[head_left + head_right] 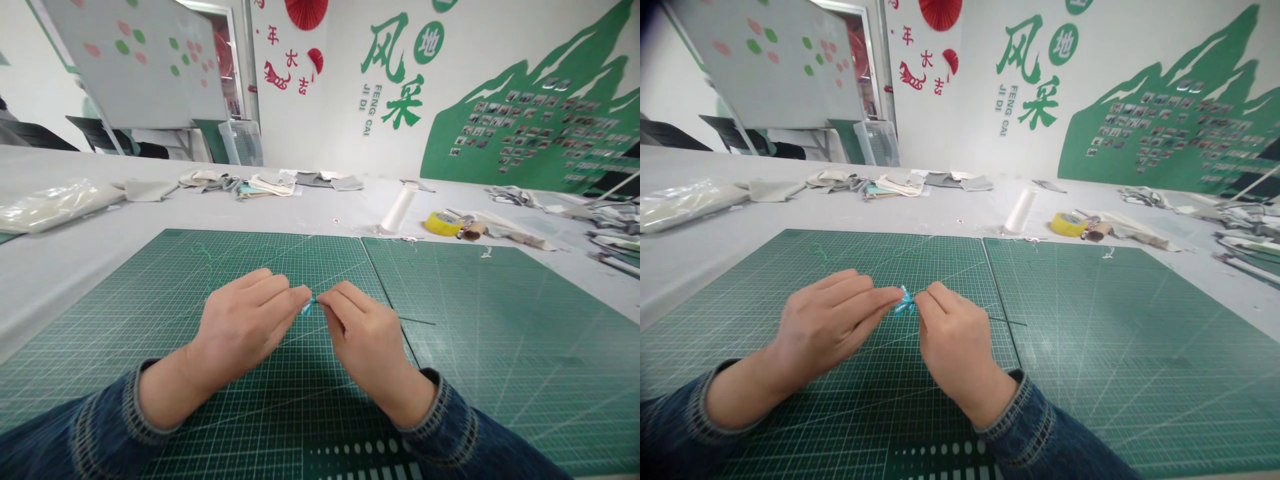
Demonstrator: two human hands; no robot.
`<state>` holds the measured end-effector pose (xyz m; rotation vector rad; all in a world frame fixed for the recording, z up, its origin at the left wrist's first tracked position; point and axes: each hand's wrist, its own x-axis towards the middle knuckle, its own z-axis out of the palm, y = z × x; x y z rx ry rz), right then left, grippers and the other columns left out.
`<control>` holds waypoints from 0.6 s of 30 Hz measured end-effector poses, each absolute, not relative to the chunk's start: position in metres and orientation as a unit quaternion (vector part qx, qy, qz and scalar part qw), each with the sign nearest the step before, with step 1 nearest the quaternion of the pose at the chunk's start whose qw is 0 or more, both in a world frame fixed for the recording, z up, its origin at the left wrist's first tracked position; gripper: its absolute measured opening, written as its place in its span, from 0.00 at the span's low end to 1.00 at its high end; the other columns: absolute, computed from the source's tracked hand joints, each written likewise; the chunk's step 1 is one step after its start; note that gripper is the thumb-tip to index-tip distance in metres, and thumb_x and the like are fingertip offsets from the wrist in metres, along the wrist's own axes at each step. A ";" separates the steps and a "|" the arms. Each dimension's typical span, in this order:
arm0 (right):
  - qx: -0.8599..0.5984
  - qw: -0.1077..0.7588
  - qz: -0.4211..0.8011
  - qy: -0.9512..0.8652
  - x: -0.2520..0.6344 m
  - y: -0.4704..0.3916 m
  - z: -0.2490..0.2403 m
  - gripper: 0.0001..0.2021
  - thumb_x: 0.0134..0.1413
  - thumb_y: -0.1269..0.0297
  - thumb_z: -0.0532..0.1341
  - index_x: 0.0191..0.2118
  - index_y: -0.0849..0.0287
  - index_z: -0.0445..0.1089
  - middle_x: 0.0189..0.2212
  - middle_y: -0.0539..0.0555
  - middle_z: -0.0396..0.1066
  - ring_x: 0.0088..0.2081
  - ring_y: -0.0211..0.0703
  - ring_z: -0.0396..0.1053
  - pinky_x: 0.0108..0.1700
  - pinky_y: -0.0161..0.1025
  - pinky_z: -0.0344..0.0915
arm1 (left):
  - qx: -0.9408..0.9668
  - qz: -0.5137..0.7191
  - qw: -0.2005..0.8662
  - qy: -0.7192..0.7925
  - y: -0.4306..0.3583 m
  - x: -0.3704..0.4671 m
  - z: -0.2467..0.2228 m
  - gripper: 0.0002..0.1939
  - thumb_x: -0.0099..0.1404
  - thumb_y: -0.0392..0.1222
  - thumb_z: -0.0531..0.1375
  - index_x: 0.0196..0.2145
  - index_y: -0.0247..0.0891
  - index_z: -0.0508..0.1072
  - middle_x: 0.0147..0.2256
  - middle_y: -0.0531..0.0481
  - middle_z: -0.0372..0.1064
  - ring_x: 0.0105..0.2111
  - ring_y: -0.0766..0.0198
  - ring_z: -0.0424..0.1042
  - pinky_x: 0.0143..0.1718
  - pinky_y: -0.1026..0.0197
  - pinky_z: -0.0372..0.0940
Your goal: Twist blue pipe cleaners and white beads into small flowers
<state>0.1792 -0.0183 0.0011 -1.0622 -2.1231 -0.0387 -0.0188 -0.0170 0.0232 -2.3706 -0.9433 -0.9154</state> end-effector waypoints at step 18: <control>-0.343 0.378 0.127 -0.851 0.181 -0.017 0.004 0.10 0.64 0.74 0.55 0.37 0.57 0.74 0.34 0.53 0.73 0.35 0.40 0.70 0.39 0.39 0.67 | -0.804 -0.317 -0.184 -0.468 0.004 -0.027 0.030 0.07 0.65 0.42 0.60 0.32 0.41 0.79 0.31 0.53 0.75 0.31 0.65 0.70 0.32 0.63 0.61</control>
